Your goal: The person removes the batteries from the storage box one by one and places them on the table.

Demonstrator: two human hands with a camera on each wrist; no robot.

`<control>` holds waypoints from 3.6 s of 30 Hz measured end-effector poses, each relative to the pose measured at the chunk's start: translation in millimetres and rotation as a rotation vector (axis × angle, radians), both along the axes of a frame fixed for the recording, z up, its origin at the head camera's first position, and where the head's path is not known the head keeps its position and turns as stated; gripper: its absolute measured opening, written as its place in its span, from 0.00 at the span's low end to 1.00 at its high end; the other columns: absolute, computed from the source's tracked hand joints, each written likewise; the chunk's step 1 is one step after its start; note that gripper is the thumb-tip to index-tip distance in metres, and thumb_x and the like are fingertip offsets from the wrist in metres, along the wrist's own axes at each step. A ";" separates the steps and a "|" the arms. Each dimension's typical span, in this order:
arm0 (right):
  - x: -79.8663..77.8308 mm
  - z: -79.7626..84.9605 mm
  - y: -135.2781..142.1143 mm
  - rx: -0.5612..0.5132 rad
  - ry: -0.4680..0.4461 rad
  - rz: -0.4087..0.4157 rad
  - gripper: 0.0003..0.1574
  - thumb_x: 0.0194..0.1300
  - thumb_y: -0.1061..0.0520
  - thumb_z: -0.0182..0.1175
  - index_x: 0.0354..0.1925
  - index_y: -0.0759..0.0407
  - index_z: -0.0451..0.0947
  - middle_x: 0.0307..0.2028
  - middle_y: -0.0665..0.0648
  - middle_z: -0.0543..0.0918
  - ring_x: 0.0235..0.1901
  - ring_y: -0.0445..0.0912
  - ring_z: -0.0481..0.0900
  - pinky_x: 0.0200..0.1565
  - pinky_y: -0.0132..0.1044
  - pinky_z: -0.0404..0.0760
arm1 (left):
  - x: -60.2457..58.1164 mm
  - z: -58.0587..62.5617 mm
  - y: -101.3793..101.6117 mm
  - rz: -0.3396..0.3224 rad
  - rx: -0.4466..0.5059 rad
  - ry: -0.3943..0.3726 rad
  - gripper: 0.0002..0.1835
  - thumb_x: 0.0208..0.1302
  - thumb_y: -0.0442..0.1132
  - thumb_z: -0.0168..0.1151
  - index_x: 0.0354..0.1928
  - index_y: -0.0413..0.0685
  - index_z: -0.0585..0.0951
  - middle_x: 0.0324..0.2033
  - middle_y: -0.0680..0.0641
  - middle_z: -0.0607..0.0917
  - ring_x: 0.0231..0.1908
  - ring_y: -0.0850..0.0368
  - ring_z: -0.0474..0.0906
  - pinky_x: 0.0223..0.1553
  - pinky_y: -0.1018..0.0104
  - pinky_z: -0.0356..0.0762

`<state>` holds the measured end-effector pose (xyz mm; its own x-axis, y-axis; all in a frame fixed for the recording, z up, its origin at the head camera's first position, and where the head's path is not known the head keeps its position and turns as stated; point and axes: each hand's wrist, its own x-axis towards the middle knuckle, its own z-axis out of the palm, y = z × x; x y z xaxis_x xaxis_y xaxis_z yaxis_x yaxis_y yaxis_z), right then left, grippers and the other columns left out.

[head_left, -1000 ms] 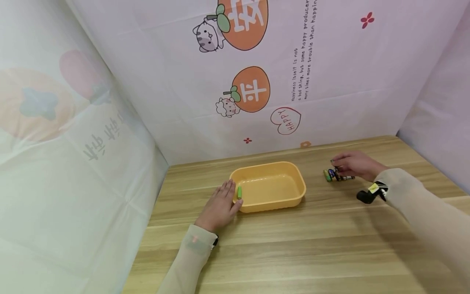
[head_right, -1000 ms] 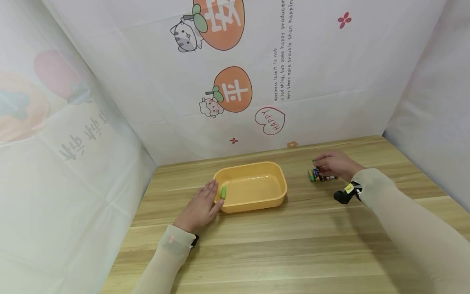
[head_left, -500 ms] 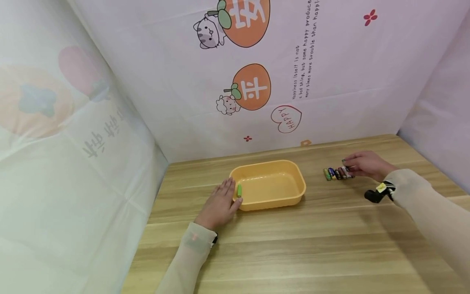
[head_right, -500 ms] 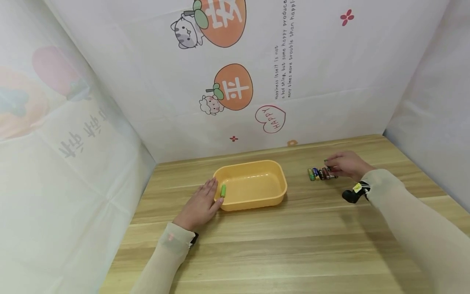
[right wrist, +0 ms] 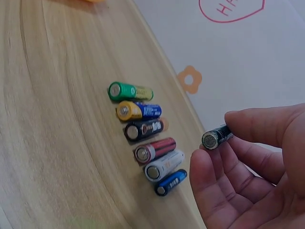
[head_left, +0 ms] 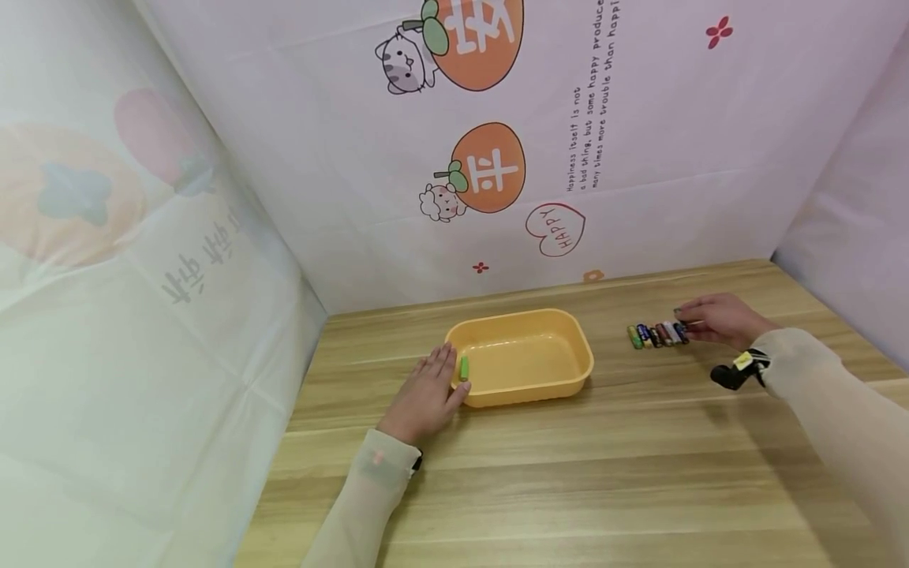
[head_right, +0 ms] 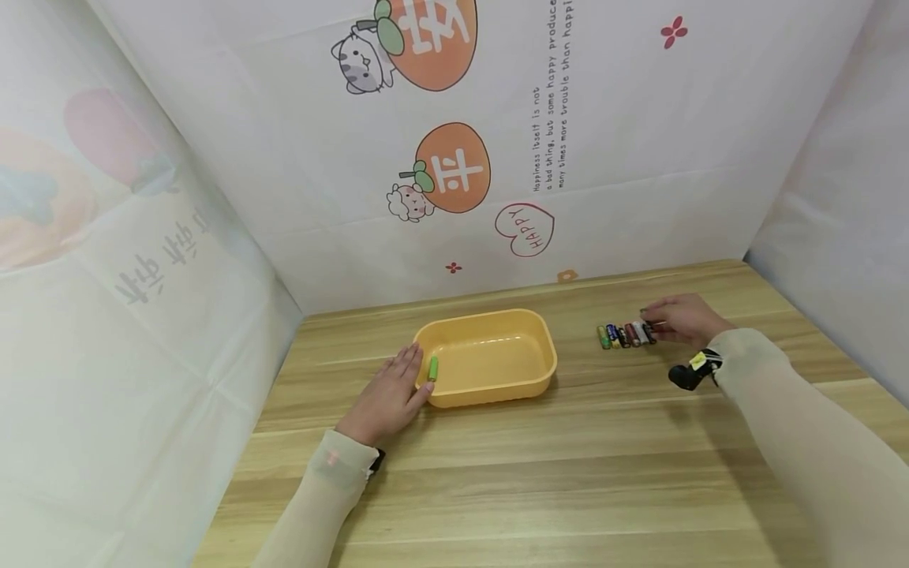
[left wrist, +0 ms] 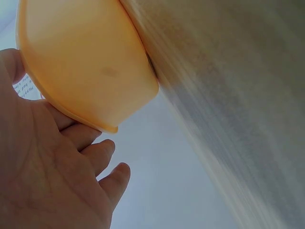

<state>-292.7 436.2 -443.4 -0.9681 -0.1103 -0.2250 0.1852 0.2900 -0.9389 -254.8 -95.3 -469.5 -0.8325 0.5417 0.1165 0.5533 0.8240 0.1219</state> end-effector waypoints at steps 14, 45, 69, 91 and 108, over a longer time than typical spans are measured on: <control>-8.0 -15.2 15.4 0.002 -0.014 -0.037 0.25 0.71 0.59 0.57 0.56 0.78 0.69 0.37 0.48 0.81 0.33 0.41 0.83 0.41 0.38 0.83 | -2.2 -0.7 0.0 -0.008 0.001 0.003 0.40 0.76 0.62 0.30 0.76 0.39 0.50 0.75 0.43 0.48 0.74 0.50 0.41 0.71 0.51 0.44; -18.5 -32.7 22.7 0.126 -0.020 -0.069 0.33 0.69 0.58 0.58 0.59 0.83 0.62 0.31 0.46 0.81 0.29 0.38 0.79 0.37 0.35 0.83 | -2.3 0.0 0.5 0.012 -0.007 -0.007 0.38 0.76 0.60 0.35 0.76 0.41 0.49 0.75 0.45 0.47 0.74 0.52 0.41 0.71 0.53 0.42; -27.7 -44.6 28.3 0.246 0.038 -0.082 0.30 0.63 0.58 0.62 0.51 0.84 0.71 0.28 0.49 0.81 0.27 0.41 0.79 0.31 0.37 0.83 | -3.1 -3.5 -0.7 -0.007 0.006 0.016 0.40 0.76 0.62 0.31 0.76 0.40 0.50 0.75 0.44 0.49 0.74 0.50 0.42 0.71 0.51 0.44; -30.7 -44.3 27.3 0.320 0.007 -0.107 0.19 0.62 0.56 0.63 0.40 0.74 0.81 0.22 0.51 0.79 0.24 0.44 0.78 0.27 0.38 0.82 | -2.3 -2.6 1.3 0.001 -0.008 0.004 0.39 0.76 0.62 0.31 0.76 0.40 0.49 0.75 0.44 0.48 0.74 0.50 0.41 0.71 0.51 0.43; -24.5 -43.7 28.8 0.257 0.001 -0.125 0.31 0.64 0.57 0.60 0.54 0.83 0.70 0.29 0.50 0.81 0.29 0.42 0.79 0.34 0.38 0.84 | -1.1 -2.4 1.9 -0.010 0.005 0.008 0.38 0.77 0.60 0.33 0.76 0.39 0.49 0.75 0.43 0.48 0.74 0.49 0.42 0.71 0.50 0.43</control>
